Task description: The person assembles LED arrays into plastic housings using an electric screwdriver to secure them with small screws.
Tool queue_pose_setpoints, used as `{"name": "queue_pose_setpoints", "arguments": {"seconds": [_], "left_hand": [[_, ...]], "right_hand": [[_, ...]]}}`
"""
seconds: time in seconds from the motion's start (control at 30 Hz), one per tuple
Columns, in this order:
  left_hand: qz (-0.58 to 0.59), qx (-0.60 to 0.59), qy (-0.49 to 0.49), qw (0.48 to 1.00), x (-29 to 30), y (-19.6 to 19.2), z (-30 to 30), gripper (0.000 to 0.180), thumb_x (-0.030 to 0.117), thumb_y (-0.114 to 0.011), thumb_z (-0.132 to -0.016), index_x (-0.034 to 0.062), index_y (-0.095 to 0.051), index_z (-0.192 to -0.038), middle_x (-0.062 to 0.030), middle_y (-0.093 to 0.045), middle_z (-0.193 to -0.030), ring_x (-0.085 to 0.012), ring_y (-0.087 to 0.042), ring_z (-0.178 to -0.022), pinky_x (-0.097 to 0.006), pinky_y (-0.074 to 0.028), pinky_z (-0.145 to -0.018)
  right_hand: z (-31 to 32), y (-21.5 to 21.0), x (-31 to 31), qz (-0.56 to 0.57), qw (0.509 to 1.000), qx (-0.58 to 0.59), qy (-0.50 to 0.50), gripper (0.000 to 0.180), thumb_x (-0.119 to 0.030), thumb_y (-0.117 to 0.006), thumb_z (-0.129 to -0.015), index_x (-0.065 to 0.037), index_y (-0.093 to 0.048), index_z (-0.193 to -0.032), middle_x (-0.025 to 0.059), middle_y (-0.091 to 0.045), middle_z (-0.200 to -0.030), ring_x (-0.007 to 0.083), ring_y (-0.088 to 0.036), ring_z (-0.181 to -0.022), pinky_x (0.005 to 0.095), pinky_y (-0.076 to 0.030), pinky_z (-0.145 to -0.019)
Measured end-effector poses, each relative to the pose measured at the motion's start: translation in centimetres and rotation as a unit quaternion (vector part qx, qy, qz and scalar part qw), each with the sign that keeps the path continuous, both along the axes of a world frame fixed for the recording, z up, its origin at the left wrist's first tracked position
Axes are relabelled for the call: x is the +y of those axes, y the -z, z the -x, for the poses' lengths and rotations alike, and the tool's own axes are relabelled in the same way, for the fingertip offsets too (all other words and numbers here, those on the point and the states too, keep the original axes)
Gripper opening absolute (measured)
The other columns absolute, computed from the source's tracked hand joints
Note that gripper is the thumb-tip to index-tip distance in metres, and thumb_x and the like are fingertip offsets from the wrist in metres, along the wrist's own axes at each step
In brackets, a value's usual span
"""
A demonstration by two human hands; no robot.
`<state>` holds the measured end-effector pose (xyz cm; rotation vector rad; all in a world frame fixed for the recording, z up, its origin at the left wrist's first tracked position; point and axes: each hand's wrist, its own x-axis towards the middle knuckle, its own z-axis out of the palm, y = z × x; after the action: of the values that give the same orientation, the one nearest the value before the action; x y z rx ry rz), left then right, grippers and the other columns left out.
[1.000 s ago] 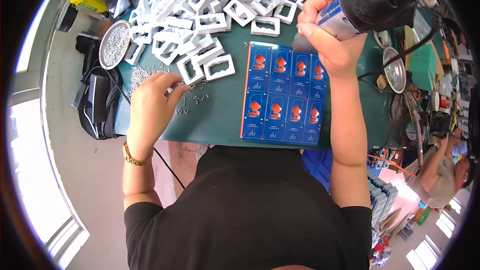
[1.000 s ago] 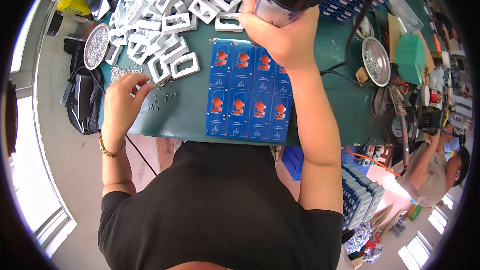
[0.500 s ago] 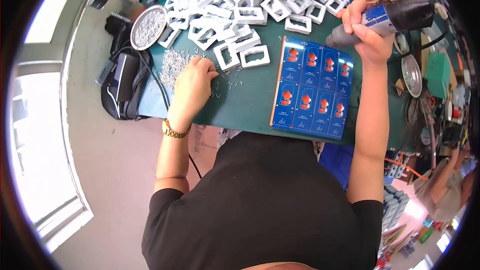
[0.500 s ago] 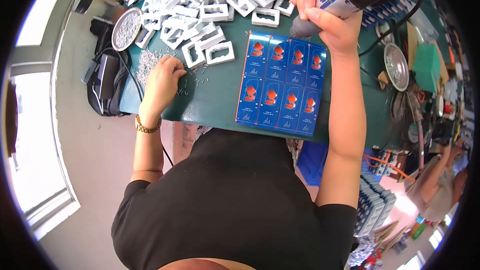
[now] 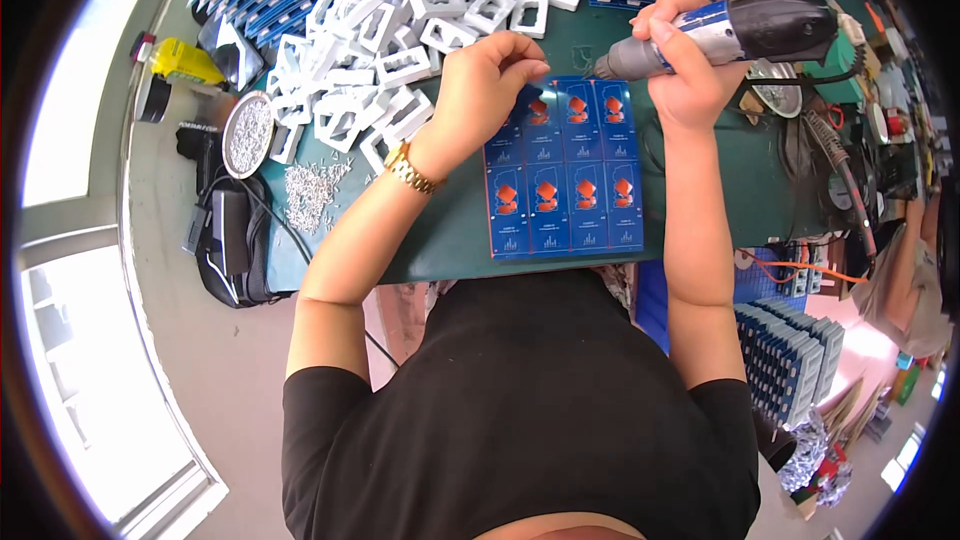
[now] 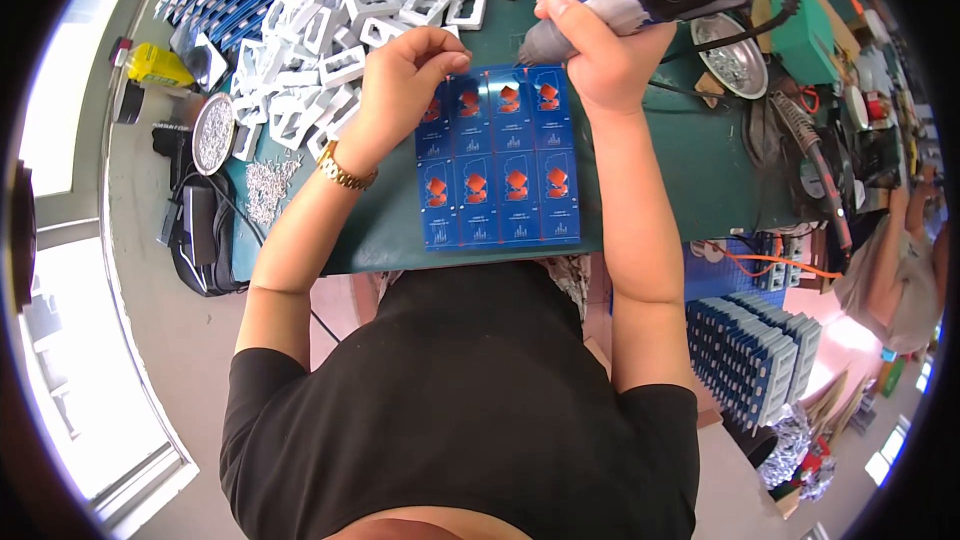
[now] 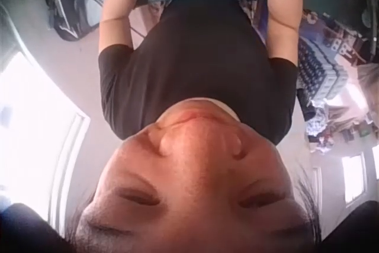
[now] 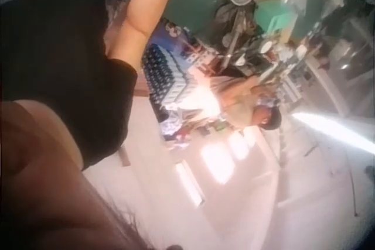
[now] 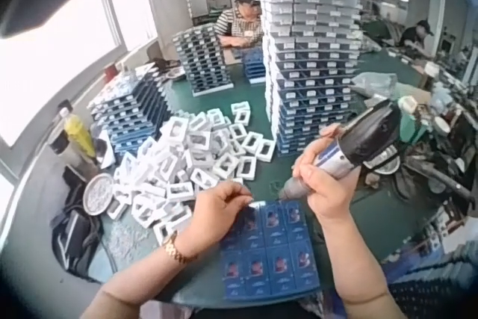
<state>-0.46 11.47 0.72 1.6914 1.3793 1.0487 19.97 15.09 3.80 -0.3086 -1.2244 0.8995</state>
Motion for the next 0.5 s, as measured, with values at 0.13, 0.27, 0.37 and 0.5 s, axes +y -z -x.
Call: {"name": "queue_pose_setpoints", "arguments": {"seconds": [0.13,0.27,0.37,0.5], "left_hand": [[-0.035,0.137,0.013,0.99,1.4,0.2,-1.5,0.014,0.014,-0.067,-0.085,0.0012,-0.069,-0.091,-0.0086,-0.069,-0.075,-0.0134,-0.065,-0.067,-0.028,-0.05,-0.062],[0.002,0.146,0.032,0.989,1.3,0.2,-2.3,0.014,0.014,-0.067,-0.083,0.0017,-0.069,-0.089,-0.0114,-0.068,-0.073,-0.0192,-0.065,-0.063,-0.031,-0.05,-0.061],[-0.025,0.197,0.062,0.978,1.6,0.4,-2.6,0.013,0.014,-0.067,-0.082,0.0017,-0.069,-0.087,-0.013,-0.067,-0.072,-0.0257,-0.064,-0.063,-0.034,-0.05,-0.061],[-0.111,0.232,0.067,0.964,1.7,1.1,-2.6,0.011,0.013,-0.066,-0.08,0.002,-0.067,-0.082,-0.0127,-0.065,-0.07,-0.0303,-0.063,-0.065,-0.037,-0.05,-0.064]], "right_hand": [[-0.4,0.0,-0.1,0.019,0.999,0.033,-0.039,0.046,0.005,-0.06,-0.074,-0.003,-0.043,-0.116,0.0121,-0.058,-0.081,0.0218,-0.059,-0.069,0.0383,-0.049,-0.07],[-0.4,0.2,-0.2,0.002,0.999,0.03,-0.032,0.046,0.005,-0.061,-0.074,-0.003,-0.044,-0.116,0.0122,-0.059,-0.081,0.0213,-0.059,-0.068,0.0376,-0.05,-0.068],[-0.5,0.3,-0.1,-0.003,1.0,0.007,-0.001,0.045,0.005,-0.061,-0.074,-0.002,-0.044,-0.115,0.0121,-0.059,-0.079,0.0211,-0.059,-0.068,0.0374,-0.05,-0.068],[-0.4,0.8,0.1,0.008,1.0,0.018,0.001,0.045,0.006,-0.061,-0.074,-0.002,-0.045,-0.115,0.0118,-0.059,-0.079,0.0209,-0.059,-0.067,0.0375,-0.05,-0.068]]}}
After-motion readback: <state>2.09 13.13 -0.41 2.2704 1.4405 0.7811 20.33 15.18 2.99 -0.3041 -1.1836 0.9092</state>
